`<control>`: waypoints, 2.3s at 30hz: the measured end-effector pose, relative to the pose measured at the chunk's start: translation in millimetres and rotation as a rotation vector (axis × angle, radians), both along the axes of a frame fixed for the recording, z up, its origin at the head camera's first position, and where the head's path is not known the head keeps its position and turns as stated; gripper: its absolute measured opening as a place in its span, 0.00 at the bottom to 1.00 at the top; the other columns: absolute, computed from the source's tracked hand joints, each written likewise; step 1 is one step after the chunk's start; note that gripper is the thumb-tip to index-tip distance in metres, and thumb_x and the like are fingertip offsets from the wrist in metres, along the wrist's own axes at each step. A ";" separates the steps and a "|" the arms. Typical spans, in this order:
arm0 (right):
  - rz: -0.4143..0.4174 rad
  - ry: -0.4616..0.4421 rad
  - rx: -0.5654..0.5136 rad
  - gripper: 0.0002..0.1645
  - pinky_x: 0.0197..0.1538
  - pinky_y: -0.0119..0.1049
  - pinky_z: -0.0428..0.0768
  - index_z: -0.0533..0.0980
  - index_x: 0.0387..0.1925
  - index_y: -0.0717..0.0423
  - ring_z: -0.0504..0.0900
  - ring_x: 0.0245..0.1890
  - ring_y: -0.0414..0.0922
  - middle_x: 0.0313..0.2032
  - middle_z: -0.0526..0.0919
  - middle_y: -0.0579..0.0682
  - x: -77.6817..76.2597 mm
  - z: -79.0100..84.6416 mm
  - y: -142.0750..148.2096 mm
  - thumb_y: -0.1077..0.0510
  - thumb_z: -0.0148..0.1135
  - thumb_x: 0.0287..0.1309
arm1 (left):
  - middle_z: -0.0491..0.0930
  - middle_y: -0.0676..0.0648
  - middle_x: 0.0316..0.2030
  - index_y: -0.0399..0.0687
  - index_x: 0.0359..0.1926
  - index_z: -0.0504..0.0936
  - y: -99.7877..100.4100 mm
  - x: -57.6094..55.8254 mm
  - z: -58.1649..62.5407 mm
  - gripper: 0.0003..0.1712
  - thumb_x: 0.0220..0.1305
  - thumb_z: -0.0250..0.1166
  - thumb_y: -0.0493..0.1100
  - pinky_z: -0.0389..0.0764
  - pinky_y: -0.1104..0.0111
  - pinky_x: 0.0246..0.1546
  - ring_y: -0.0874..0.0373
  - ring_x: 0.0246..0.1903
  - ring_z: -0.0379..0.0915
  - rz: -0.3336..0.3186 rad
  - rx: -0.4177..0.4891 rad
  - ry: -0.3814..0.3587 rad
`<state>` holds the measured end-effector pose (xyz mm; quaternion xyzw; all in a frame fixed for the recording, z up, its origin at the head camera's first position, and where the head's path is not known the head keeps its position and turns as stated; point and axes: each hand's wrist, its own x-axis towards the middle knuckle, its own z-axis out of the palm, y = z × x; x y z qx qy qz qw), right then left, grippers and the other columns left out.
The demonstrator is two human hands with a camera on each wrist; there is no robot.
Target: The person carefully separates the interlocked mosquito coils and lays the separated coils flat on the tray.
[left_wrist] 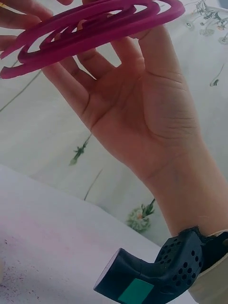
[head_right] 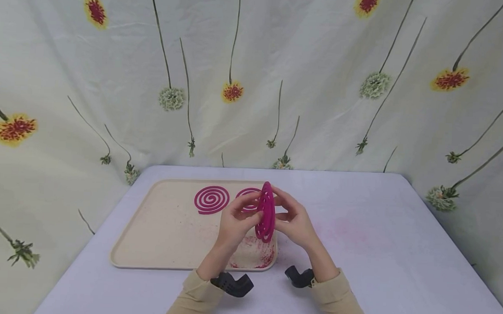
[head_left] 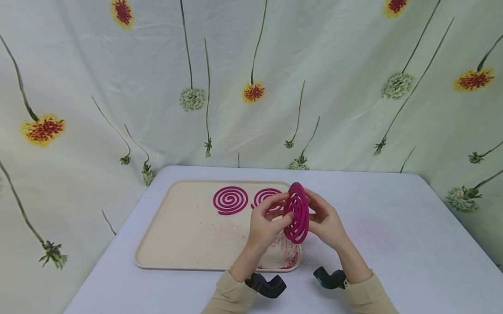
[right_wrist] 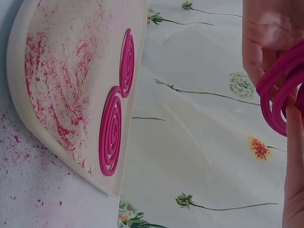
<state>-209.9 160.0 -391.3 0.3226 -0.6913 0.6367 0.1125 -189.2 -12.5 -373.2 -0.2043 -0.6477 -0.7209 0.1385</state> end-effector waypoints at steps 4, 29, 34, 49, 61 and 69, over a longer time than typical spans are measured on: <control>-0.021 -0.004 0.013 0.38 0.44 0.32 0.81 0.62 0.63 0.68 0.75 0.47 0.39 0.50 0.76 0.38 0.2 0.5 1.2 0.70 0.65 0.50 | 0.76 0.31 0.47 0.26 0.50 0.75 -0.7 8.4 11.3 0.21 0.53 0.64 0.26 0.74 0.47 0.51 0.37 0.47 0.72 0.018 -0.026 0.012; 0.003 -0.015 -0.061 0.35 0.45 0.31 0.80 0.68 0.60 0.61 0.76 0.49 0.37 0.51 0.77 0.38 -0.2 0.4 4.2 0.74 0.64 0.49 | 0.76 0.32 0.49 0.27 0.51 0.75 -2.4 6.4 14.4 0.23 0.53 0.66 0.28 0.76 0.47 0.48 0.36 0.47 0.71 0.036 -0.051 -0.003; -0.036 -0.016 -0.018 0.34 0.45 0.32 0.80 0.66 0.60 0.67 0.76 0.48 0.38 0.51 0.77 0.38 -0.6 0.7 5.2 0.72 0.64 0.49 | 0.76 0.34 0.49 0.28 0.52 0.75 -5.8 5.5 15.3 0.23 0.53 0.67 0.28 0.77 0.50 0.49 0.40 0.49 0.72 0.041 -0.046 -0.037; -0.092 0.011 0.055 0.36 0.45 0.32 0.80 0.67 0.60 0.68 0.76 0.47 0.39 0.48 0.78 0.36 -1.1 1.6 7.7 0.71 0.67 0.47 | 0.74 0.35 0.55 0.28 0.47 0.80 -7.9 6.9 16.5 0.17 0.55 0.66 0.29 0.76 0.49 0.49 0.41 0.56 0.67 0.015 -0.117 -0.030; -0.092 0.020 0.104 0.36 0.47 0.34 0.79 0.68 0.60 0.66 0.75 0.49 0.38 0.50 0.78 0.46 -0.2 4.5 8.7 0.70 0.68 0.46 | 0.72 0.35 0.57 0.27 0.44 0.81 -11.8 -3.3 2.4 0.15 0.53 0.66 0.29 0.76 0.46 0.47 0.38 0.56 0.65 0.007 -0.158 0.053; -0.103 0.016 0.142 0.37 0.53 0.35 0.76 0.69 0.60 0.62 0.75 0.51 0.40 0.50 0.78 0.50 3.1 7.3 9.5 0.69 0.70 0.45 | 0.71 0.46 0.61 0.39 0.45 0.84 -15.3 -14.7 -11.4 0.15 0.54 0.68 0.36 0.77 0.53 0.47 0.49 0.60 0.63 0.020 -0.234 0.066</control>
